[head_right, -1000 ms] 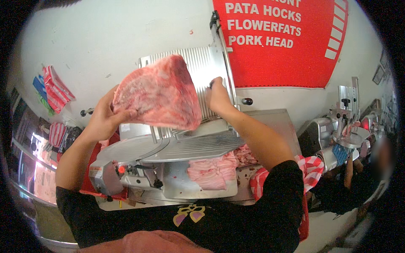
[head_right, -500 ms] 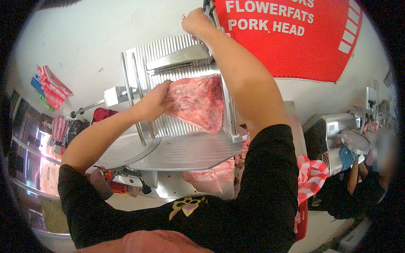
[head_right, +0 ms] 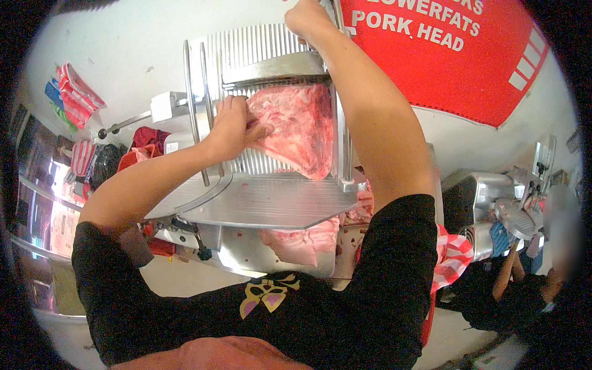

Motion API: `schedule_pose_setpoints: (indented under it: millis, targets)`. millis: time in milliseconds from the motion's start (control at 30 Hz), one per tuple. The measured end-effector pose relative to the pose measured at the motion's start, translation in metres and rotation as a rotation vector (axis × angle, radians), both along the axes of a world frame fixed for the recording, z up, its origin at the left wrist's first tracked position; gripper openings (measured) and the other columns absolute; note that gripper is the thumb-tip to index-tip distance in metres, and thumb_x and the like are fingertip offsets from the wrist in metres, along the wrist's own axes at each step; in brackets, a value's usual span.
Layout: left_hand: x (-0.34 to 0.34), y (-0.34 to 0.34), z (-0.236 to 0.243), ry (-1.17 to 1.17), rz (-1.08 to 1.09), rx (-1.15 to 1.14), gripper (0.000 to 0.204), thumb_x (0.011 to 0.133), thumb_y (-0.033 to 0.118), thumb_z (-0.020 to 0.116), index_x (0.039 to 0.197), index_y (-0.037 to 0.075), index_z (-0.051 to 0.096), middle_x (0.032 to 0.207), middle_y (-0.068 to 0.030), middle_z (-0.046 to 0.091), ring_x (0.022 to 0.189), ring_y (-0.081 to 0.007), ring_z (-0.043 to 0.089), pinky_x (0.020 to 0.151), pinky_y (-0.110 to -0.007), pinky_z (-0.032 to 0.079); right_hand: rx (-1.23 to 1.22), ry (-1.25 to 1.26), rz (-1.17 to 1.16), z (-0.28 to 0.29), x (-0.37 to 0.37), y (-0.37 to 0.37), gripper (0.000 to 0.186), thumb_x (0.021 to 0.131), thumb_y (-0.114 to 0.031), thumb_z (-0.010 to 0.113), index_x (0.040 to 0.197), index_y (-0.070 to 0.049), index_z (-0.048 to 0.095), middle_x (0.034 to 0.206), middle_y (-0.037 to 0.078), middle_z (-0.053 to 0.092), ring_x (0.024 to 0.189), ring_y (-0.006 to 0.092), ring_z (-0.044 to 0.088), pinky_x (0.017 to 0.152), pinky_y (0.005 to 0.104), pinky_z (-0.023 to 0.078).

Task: The person operates a vertical meat slicer to process large pieces of raw pork. They place the meat on the machine's carriage, push it through the blade, and then remove the sliced portions, placing them into a red plastic crate. The process is repeated continuously with multiple pieces of meat.

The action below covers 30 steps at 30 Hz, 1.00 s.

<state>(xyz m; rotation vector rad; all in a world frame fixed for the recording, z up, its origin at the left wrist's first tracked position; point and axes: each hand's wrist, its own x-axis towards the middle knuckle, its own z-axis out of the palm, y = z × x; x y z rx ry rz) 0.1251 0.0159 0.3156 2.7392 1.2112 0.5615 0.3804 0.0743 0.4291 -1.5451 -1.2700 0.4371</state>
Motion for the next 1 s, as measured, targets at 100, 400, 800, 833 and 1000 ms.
schedule_pose_setpoints:
  millis: [100, 400, 800, 833, 1000]
  targets:
    - [-0.001, -0.007, -0.005, -0.042, 0.091, -0.038, 0.067, 0.082, 0.042, 0.085, 0.111, -0.01, 0.054, 0.114, -0.0272, 0.053, 0.112, -0.041, 0.049, 0.1, -0.049, 0.042, 0.047, 0.023, -0.04, -0.007, -0.004, -0.006, 0.033, 0.089, -0.004, 0.053, 0.116, 0.015, 0.054, 0.089, 0.022, 0.065, 0.065, 0.0252, 0.064, 0.045, 0.0408, 0.045]
    - [-0.014, -0.006, 0.002, -0.08, 0.056, -0.167, 0.076, 0.081, 0.04, 0.084, 0.123, -0.015, 0.054, 0.122, -0.0322, 0.053, 0.121, -0.0445, 0.047, 0.109, -0.049, 0.039, 0.248, 0.104, 0.045, -0.02, -0.012, -0.013, 0.023, 0.093, -0.008, 0.057, 0.108, 0.009, 0.056, 0.075, 0.014, 0.059, 0.05, 0.0204, 0.052, 0.041, 0.0376, 0.04]
    - [-0.32, 0.083, 0.142, -0.608, 0.491, -0.114, 0.075, 0.1, 0.06, 0.051, 0.147, 0.001, 0.052, 0.145, -0.0165, 0.057, 0.128, -0.0305, 0.058, 0.11, -0.039, 0.043, 0.101, 0.059, 0.003, -0.017, -0.009, 0.003, 0.019, 0.093, -0.008, 0.056, 0.104, 0.008, 0.06, 0.068, 0.01, 0.056, 0.047, 0.0171, 0.05, 0.039, 0.0364, 0.037]
    - [-0.329, 0.105, 0.121, -0.737, 0.5, -0.317, 0.08, 0.1, 0.064, 0.047, 0.147, 0.0, 0.052, 0.144, -0.0175, 0.058, 0.127, -0.0318, 0.059, 0.108, -0.038, 0.045, 0.118, 0.059, -0.019, -0.016, -0.011, 0.001, 0.021, 0.093, -0.008, 0.057, 0.106, 0.008, 0.06, 0.068, 0.01, 0.056, 0.047, 0.0167, 0.05, 0.039, 0.0363, 0.037]
    - [-0.26, 0.122, 0.097, -0.936, 0.046, -1.039, 0.085, 0.101, 0.071, 0.036, 0.137, -0.003, 0.057, 0.135, -0.0179, 0.063, 0.12, -0.0322, 0.064, 0.079, -0.033, 0.055, 0.096, 0.12, -0.107, -0.012, -0.014, -0.017, 0.03, 0.099, -0.016, 0.058, 0.121, 0.003, 0.054, 0.065, 0.005, 0.05, 0.046, 0.0139, 0.043, 0.038, 0.0336, 0.033]
